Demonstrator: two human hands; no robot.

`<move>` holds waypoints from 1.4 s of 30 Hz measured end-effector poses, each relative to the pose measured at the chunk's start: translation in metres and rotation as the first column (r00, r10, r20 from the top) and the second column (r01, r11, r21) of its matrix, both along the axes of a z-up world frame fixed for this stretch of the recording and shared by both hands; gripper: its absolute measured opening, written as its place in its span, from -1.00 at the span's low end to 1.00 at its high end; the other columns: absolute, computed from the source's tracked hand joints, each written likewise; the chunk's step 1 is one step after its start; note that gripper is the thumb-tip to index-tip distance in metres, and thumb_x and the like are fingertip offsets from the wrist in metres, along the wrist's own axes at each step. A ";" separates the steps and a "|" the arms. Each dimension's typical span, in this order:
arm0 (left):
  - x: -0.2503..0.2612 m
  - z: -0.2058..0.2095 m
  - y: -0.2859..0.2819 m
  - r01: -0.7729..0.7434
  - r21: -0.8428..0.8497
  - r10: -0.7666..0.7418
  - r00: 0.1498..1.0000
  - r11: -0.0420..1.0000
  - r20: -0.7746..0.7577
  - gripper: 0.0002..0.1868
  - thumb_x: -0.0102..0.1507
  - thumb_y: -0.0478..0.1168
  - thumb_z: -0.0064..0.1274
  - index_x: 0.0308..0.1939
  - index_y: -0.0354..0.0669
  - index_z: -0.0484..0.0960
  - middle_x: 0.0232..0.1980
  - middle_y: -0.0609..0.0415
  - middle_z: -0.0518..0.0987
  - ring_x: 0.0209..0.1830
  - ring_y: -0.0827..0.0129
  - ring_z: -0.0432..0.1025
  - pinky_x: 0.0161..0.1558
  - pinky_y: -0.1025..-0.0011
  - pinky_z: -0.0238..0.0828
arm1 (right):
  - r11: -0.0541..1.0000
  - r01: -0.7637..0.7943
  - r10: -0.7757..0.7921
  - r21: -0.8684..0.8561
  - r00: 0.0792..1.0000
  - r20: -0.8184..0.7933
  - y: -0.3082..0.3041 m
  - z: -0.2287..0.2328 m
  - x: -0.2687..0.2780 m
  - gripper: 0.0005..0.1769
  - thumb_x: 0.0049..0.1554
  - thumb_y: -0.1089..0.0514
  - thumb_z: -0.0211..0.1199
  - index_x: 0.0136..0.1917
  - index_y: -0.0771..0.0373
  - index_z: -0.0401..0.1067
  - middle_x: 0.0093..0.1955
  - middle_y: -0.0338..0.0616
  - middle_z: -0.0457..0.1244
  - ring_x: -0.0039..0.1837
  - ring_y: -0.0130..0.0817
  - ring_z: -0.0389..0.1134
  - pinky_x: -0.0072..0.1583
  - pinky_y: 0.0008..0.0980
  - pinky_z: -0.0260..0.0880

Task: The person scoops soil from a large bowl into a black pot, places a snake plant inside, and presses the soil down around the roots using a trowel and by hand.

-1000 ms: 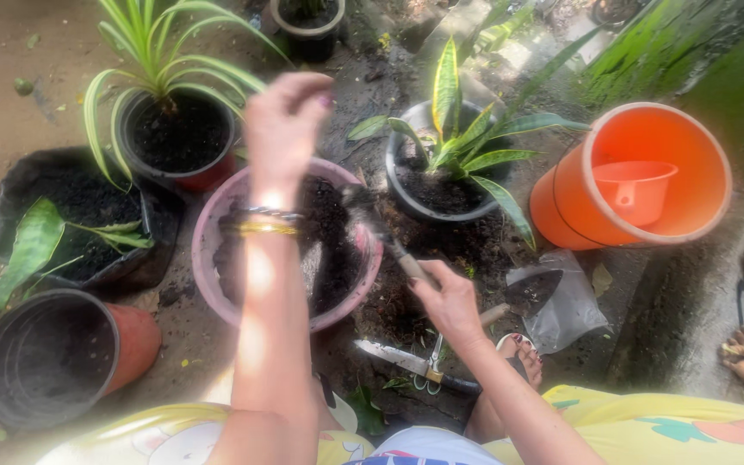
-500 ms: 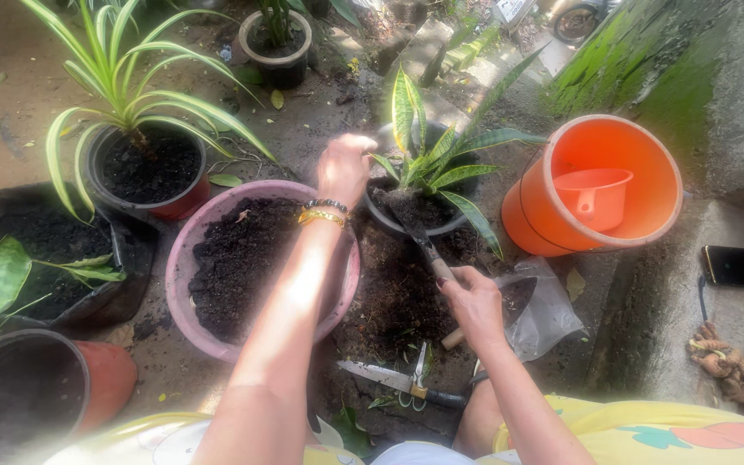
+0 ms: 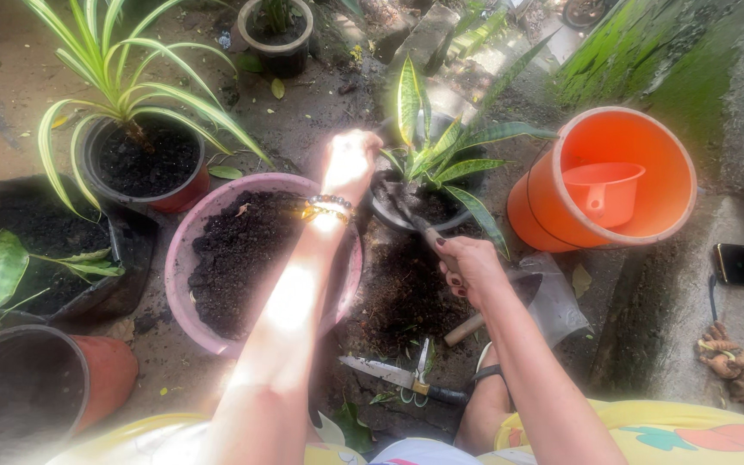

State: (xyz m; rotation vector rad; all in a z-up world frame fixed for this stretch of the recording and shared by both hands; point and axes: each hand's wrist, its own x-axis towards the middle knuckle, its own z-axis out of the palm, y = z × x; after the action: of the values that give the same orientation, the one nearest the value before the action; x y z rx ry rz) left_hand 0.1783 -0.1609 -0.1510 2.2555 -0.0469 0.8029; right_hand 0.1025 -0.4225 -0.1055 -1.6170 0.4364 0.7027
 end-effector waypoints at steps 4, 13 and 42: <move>-0.003 0.002 -0.002 -0.027 -0.119 0.008 0.988 0.992 -0.153 -0.73 0.27 -0.46 -0.07 -0.17 -0.18 0.76 -0.16 -0.06 0.71 -0.20 0.24 0.61 -0.06 0.36 0.58 | 0.998 -0.022 0.025 -0.056 0.998 0.065 0.001 -0.002 -0.006 -0.81 0.16 0.16 0.22 -0.10 0.36 0.48 -0.43 -0.18 0.23 -0.55 -0.52 0.04 -0.50 -0.40 -0.10; -0.002 0.038 -0.012 -0.177 -0.166 0.051 0.819 0.970 -0.572 -0.73 0.29 -0.37 -0.06 -0.04 -0.09 0.72 -0.16 0.02 0.68 -0.34 0.27 0.61 -0.19 0.33 0.59 | 0.584 -0.174 0.587 -0.793 0.765 0.265 -0.028 0.032 -0.004 -0.65 0.09 0.01 0.23 -0.08 0.33 0.63 -0.25 0.11 0.41 -0.11 -0.06 0.45 0.01 -0.13 0.39; -0.026 0.031 -0.004 -0.055 -0.083 0.027 0.951 0.995 -0.309 -0.69 0.25 -0.35 -0.09 -0.11 -0.09 0.78 -0.13 -0.12 0.68 -0.16 -0.03 0.57 -0.03 0.14 0.46 | 0.987 -0.017 0.016 -0.161 1.000 -0.001 0.006 0.005 -0.007 -0.82 0.16 0.16 0.14 -0.20 0.30 0.41 -0.41 -0.19 0.21 -0.50 -0.48 0.05 -0.46 -0.35 -0.08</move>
State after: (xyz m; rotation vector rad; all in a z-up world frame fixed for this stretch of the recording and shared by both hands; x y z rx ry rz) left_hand 0.1527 -0.1646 -0.1200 2.2748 0.1800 0.4560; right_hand 0.0955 -0.4164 -0.1003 -1.7742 0.4907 0.6943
